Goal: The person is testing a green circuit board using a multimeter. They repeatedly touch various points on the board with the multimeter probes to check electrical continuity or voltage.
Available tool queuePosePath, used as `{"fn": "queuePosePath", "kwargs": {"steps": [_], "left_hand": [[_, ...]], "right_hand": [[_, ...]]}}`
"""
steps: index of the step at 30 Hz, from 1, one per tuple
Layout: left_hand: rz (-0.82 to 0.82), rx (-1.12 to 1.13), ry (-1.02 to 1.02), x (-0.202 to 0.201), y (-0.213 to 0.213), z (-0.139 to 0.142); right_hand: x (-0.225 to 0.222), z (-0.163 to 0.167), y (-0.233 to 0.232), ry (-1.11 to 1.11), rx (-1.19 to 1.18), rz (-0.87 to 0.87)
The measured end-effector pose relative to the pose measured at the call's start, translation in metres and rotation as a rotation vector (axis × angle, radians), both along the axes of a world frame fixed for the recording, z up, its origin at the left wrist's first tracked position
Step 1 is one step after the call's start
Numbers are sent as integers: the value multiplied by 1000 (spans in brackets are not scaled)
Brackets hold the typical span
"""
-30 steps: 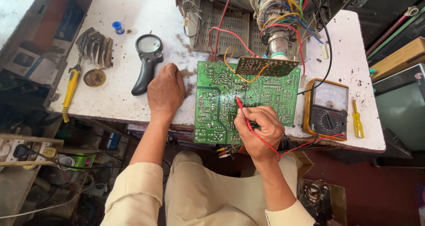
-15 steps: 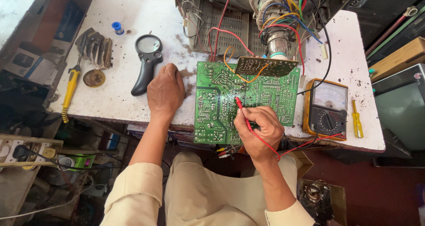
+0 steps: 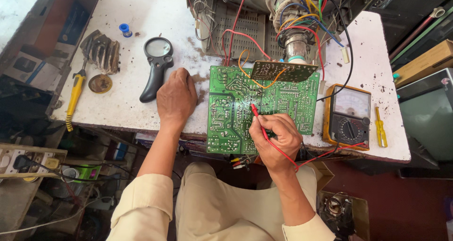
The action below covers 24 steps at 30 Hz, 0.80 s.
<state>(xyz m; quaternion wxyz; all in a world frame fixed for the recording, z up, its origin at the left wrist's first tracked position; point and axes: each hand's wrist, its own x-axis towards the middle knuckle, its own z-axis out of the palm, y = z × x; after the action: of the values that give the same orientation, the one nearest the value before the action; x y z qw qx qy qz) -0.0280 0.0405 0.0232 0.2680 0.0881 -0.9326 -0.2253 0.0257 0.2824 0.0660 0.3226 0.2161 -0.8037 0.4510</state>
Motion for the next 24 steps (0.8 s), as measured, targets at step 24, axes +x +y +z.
{"fn": "queuePosePath", "kwargs": {"steps": [24], "left_hand": [[-4,-4,1,0,0,1]], "right_hand": [[-1,2,1,1,13,0]]}}
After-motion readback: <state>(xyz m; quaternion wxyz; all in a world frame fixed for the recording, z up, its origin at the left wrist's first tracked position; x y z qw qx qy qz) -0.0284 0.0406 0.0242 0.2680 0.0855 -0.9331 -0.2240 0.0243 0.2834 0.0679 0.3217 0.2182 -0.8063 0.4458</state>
